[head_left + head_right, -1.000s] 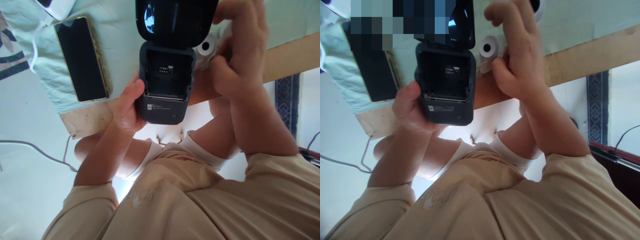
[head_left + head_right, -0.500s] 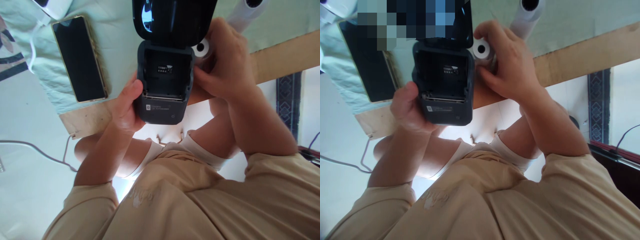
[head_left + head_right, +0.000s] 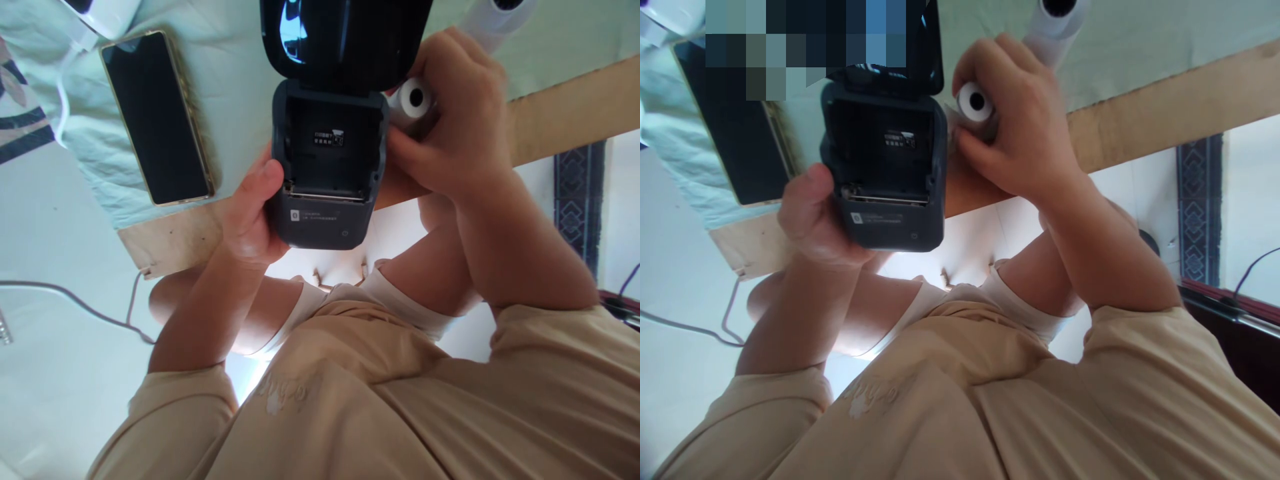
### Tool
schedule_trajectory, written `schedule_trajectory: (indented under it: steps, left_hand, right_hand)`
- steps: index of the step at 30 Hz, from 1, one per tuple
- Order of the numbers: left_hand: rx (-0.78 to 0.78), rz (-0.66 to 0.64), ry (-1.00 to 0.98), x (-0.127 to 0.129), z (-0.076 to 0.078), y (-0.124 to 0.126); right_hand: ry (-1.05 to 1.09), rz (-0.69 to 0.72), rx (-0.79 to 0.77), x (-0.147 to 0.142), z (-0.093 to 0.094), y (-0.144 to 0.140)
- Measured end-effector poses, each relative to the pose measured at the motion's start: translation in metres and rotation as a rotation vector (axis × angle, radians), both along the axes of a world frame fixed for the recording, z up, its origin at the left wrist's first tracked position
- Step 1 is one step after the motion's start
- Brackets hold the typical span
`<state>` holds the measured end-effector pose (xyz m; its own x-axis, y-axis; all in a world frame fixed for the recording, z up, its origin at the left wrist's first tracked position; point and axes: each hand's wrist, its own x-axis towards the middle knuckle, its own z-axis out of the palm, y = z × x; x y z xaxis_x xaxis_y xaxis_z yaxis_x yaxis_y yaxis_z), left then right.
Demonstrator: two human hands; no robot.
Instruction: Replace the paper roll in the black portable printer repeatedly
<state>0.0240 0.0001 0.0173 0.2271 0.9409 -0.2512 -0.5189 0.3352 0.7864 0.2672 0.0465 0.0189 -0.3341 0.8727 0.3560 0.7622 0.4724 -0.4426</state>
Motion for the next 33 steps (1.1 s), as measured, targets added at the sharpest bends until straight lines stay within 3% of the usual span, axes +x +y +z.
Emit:
schedule_trajectory:
  steps: [6, 14, 23, 33]
  left_hand:
    - [0.025, -0.043, -0.011, 0.0, 0.001, 0.0]
    - [0.04, -0.1, -0.029, 0.0, 0.003, 0.002]
    - [0.035, -0.085, 0.008, 0.0, 0.004, 0.001]
    - [0.012, -0.024, 0.034, -0.001, -0.001, 0.0]
  right_hand:
    - [0.025, -0.053, 0.039, -0.001, -0.003, 0.002]
    - [0.08, -0.015, 0.059, 0.0, -0.003, -0.001]
    - [0.096, -0.02, 0.025, -0.002, -0.005, 0.001]
    - [0.179, -0.051, -0.073, -0.005, 0.007, -0.006]
